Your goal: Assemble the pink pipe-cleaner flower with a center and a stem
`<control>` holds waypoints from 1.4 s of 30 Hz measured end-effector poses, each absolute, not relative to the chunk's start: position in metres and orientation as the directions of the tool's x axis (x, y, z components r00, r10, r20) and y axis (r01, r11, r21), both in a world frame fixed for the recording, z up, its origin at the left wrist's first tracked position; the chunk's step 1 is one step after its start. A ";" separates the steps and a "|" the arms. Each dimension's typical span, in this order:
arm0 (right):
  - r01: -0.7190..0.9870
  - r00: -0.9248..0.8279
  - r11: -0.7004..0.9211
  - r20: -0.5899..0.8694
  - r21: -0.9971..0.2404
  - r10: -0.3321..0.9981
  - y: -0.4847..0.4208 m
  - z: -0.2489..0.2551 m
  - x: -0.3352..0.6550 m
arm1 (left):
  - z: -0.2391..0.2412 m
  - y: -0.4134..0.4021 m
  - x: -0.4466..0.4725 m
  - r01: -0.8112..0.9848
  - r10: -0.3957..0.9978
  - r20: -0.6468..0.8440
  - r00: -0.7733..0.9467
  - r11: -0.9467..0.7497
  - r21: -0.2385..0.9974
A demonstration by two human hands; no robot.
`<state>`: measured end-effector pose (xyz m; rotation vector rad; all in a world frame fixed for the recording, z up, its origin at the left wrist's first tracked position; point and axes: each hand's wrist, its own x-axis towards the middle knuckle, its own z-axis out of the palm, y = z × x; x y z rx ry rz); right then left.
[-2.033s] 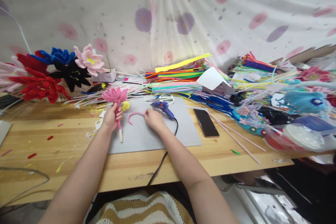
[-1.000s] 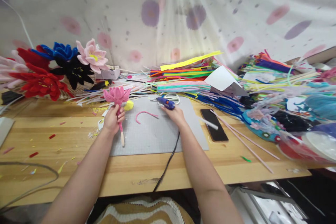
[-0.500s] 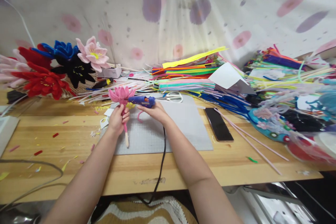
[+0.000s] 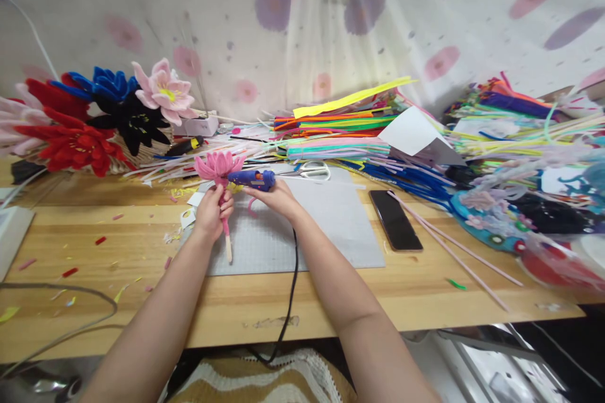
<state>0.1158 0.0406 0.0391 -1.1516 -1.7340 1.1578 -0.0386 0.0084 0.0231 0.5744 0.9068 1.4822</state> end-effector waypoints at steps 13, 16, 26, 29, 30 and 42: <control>0.314 -0.306 0.182 0.083 -0.932 0.948 0.041 0.040 0.117 | 0.027 0.007 -0.038 -0.591 0.973 -0.184 -0.141 0.067 0.804; 0.314 -0.301 0.183 0.085 -0.932 0.950 0.041 0.040 0.118 | 0.027 0.007 -0.038 -0.593 0.973 -0.182 -0.142 0.063 0.803; 0.325 -0.307 0.174 0.070 -0.930 0.949 0.039 0.041 0.116 | 0.025 0.008 -0.038 -0.592 0.973 -0.177 -0.145 0.059 0.804; 0.320 -0.312 0.169 0.064 -0.932 0.948 0.040 0.041 0.116 | 0.025 0.008 -0.037 -0.583 0.971 -0.186 -0.148 0.066 0.810; 0.317 -0.312 0.168 0.065 -0.933 0.948 0.040 0.041 0.116 | 0.025 0.008 -0.037 -0.580 0.971 -0.186 -0.147 0.068 0.811; 0.316 -0.293 0.168 0.073 -0.934 0.953 0.040 0.041 0.118 | 0.026 0.007 -0.038 -0.589 0.972 -0.182 -0.149 0.061 0.806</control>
